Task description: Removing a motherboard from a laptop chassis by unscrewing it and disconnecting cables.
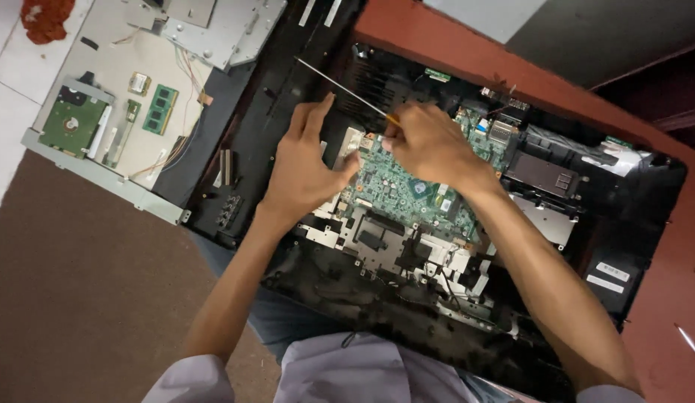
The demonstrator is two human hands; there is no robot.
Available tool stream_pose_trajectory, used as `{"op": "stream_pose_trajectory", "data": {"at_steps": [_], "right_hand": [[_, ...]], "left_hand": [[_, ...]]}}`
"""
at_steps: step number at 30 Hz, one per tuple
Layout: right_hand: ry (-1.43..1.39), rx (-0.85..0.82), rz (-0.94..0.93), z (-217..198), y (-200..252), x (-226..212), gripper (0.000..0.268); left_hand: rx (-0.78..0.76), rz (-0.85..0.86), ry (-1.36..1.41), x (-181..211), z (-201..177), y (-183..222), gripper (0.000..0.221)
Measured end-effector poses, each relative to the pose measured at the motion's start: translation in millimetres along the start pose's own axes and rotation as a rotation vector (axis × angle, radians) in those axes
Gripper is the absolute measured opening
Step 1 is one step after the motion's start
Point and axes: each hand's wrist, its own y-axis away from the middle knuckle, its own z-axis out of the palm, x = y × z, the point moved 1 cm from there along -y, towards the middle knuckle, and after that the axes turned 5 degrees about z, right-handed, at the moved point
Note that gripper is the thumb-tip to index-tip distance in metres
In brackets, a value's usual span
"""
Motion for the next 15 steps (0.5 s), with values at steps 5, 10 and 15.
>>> {"op": "stream_pose_trajectory", "data": {"at_steps": [5,10,15], "right_hand": [[-0.027,0.004,-0.025,-5,-4,2,0.015],[-0.008,-0.004,-0.029,-12,0,-5,0.015],[-0.055,0.016,-0.010,-18,12,-16,0.013]], "left_hand": [[0.018,0.011,0.075,-7,1,-1,0.074],[0.027,-0.055,0.178,-16,3,3,0.076],[0.010,-0.049,0.239,-17,2,5,0.073]]}}
